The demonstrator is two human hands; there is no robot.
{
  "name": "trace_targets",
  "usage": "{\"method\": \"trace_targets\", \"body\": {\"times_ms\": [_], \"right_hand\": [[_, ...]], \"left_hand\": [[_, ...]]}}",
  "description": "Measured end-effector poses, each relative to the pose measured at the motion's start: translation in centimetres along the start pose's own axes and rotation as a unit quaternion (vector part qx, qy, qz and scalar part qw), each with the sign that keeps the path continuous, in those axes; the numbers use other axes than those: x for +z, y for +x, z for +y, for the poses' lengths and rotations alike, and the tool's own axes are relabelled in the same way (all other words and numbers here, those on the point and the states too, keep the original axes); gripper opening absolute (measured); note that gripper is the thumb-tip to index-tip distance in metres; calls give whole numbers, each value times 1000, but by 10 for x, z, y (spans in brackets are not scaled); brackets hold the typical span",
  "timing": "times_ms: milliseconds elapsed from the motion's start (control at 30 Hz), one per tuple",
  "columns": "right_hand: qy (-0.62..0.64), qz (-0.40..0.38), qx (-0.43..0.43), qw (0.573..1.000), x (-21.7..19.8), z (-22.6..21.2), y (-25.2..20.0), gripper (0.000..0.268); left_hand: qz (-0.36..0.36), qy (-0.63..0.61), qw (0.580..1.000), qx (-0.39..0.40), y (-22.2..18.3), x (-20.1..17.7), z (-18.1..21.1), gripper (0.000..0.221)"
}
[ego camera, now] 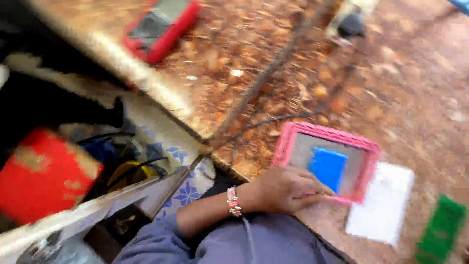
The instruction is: Assembling a portable light by installing a battery and circuit board into a housing and securing it with screws.
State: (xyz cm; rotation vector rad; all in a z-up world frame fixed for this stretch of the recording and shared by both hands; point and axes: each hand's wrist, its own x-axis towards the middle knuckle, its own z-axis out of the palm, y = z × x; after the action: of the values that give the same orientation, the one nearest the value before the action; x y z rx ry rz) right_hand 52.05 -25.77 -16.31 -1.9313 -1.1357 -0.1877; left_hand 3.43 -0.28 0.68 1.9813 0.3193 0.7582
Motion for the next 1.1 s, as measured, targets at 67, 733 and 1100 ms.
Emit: {"method": "trace_targets", "body": {"times_ms": [67, 733, 1100], "right_hand": [[-52, 37, 25, 998, -36, -55, -18, 35], [-172, -132, 106, 971, -57, -220, 20, 37], [-133, -167, 183, 960, -43, -231, 35, 54]], "left_hand": [[72, -39, 997, -1, 7, -4, 4, 14], [202, 113, 959, -165, 12, -55, 23, 22], [168, 107, 955, -220, 12, -57, 21, 37]]}}
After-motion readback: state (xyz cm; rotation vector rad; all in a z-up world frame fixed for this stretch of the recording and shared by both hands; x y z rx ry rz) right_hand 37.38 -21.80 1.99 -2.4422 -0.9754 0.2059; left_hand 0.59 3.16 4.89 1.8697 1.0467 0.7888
